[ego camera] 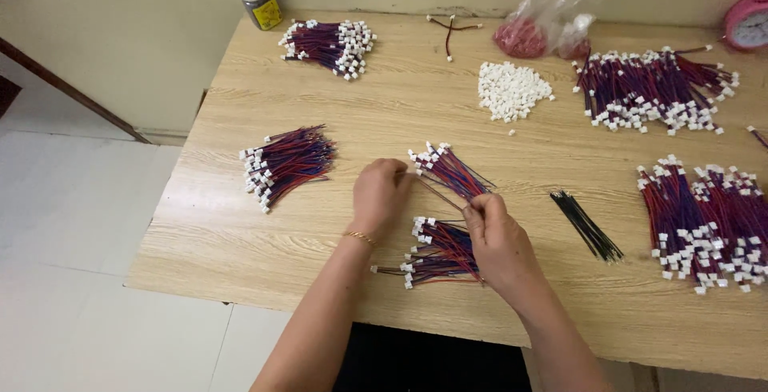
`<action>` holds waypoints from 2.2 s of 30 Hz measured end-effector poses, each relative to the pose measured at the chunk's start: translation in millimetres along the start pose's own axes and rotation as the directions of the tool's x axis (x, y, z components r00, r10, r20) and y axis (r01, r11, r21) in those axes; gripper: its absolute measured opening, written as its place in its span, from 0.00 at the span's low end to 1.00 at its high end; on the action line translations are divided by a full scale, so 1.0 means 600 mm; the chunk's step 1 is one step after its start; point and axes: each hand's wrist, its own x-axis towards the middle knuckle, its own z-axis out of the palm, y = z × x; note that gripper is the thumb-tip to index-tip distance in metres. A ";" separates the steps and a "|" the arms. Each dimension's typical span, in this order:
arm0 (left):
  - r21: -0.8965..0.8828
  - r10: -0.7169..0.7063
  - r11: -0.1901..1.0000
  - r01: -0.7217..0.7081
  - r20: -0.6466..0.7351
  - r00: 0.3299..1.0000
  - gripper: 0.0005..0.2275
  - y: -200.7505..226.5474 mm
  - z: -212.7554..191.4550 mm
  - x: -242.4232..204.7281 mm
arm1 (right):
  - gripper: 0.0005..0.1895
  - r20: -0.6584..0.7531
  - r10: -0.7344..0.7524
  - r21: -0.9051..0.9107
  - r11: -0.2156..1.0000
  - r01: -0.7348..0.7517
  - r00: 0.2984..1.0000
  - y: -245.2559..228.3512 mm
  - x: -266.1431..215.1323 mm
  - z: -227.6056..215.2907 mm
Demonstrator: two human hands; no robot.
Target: Sorting and organizing small wire harnesses into neat bundles on a table
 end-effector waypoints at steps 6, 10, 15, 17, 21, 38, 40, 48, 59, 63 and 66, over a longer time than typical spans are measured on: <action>-0.584 -0.184 0.788 0.196 0.081 0.980 0.08 0.028 -0.116 -0.058 | 0.03 -0.151 -0.259 0.082 0.959 0.273 0.954 -0.006 0.000 -0.002; -0.769 -0.147 0.612 0.184 0.118 0.982 0.13 0.066 -0.151 -0.101 | 0.05 -0.191 -0.245 0.113 0.956 0.269 0.951 -0.019 -0.004 -0.008; -0.918 -0.053 0.356 0.176 0.169 0.984 0.07 0.093 -0.113 -0.117 | 0.03 -0.219 -0.374 0.070 0.915 0.397 0.901 -0.033 -0.010 -0.022; -0.927 -0.028 0.330 0.182 0.183 0.983 0.07 0.102 -0.112 -0.123 | 0.03 -0.246 -0.396 0.021 0.910 0.413 0.885 -0.033 -0.017 -0.023; -0.954 0.002 0.193 0.228 0.233 0.972 0.07 0.107 -0.098 -0.134 | 0.02 -0.268 -0.451 -0.087 0.892 0.445 0.852 -0.039 -0.022 -0.028; -0.937 0.039 -0.045 0.347 0.346 0.938 0.07 0.103 -0.101 -0.147 | 0.02 -0.197 -0.387 -0.040 0.921 0.387 0.901 -0.028 -0.018 -0.021; -0.938 0.041 -0.047 0.345 0.343 0.938 0.07 0.100 -0.099 -0.146 | 0.02 -0.188 -0.389 -0.035 0.920 0.390 0.902 -0.026 -0.017 -0.020; -0.939 0.041 0.033 0.343 0.344 0.938 0.07 0.102 -0.102 -0.144 | 0.02 -0.181 -0.409 -0.116 0.912 0.394 0.894 -0.027 -0.014 -0.022; -0.925 0.014 0.116 0.363 0.367 0.930 0.06 0.102 -0.089 -0.140 | 0.02 -0.201 -0.480 -0.133 0.877 0.461 0.854 -0.013 -0.005 -0.013; -0.906 0.001 0.187 0.381 0.387 0.922 0.06 0.080 -0.047 -0.136 | 0.02 -0.127 -0.423 -0.016 0.905 0.425 0.897 0.013 0.009 -0.004; -0.903 -0.011 0.164 0.397 0.401 0.916 0.06 0.093 -0.063 -0.135 | 0.03 -0.144 -0.310 0.077 0.943 0.323 0.940 0.011 -0.004 -0.003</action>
